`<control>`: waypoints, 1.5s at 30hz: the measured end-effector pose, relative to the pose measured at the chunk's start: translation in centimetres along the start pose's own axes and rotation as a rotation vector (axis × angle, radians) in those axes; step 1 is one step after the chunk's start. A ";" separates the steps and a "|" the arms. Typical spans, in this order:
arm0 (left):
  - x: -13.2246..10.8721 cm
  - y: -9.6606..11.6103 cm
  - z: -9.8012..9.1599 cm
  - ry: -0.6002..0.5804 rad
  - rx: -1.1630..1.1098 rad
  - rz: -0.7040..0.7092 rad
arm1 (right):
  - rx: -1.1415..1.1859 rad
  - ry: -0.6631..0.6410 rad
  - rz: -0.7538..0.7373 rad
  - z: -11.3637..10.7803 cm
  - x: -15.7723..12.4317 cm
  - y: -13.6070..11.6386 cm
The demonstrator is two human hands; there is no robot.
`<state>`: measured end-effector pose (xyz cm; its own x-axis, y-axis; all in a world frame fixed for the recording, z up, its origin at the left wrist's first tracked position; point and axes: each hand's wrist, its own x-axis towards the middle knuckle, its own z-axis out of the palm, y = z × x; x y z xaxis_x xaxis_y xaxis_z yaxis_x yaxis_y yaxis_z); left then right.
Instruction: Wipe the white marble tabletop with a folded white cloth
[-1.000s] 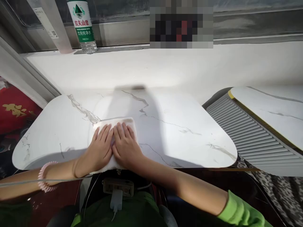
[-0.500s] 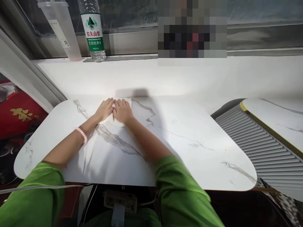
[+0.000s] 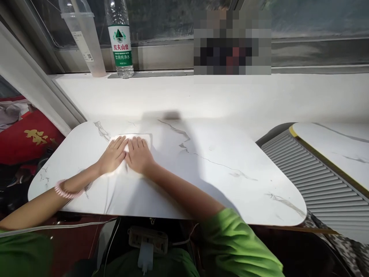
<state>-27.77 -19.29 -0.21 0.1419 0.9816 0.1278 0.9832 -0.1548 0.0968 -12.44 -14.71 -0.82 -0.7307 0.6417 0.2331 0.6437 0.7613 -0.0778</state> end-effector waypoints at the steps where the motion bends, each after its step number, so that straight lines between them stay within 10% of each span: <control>1: -2.3 -0.1 -0.2 0.011 -0.004 0.007 | 0.016 -0.007 -0.024 -0.2 -1.0 -1.7; 7: -13.8 -3.2 -1.9 0.033 0.012 -0.066 | 0.145 -0.099 -0.155 -1.1 -2.4 -11.4; 12: -17.6 -10.0 -3.7 0.024 0.022 -0.199 | 0.127 -0.116 -0.191 -0.3 2.2 -17.9; 16: -15.5 -15.2 -4.3 0.010 0.001 -0.255 | 0.127 0.017 -0.202 1.2 6.9 -19.1; 22: -3.9 -18.5 -3.4 -0.028 0.026 -0.267 | 0.141 0.006 -0.114 3.6 15.1 -13.4; 26: 2.7 -17.3 -2.4 -0.056 0.021 -0.255 | 0.131 0.046 0.020 4.8 17.5 -8.6; 30: 3.7 -15.4 -1.9 -0.038 0.009 -0.243 | 0.115 0.042 -0.008 5.0 16.9 -6.2; 35: -0.9 -11.5 -1.6 -0.006 0.052 -0.251 | 0.107 0.013 -0.114 3.8 12.1 -6.4; 45: -12.5 3.5 -2.2 0.091 0.046 -0.026 | 0.138 0.151 -0.292 0.4 -6.6 -7.0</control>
<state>-26.35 -32.35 0.68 0.1075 0.9706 0.2153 0.9909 -0.1222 0.0557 -12.17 -24.26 -2.17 -0.8307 0.3823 0.4046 0.3688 0.9225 -0.1144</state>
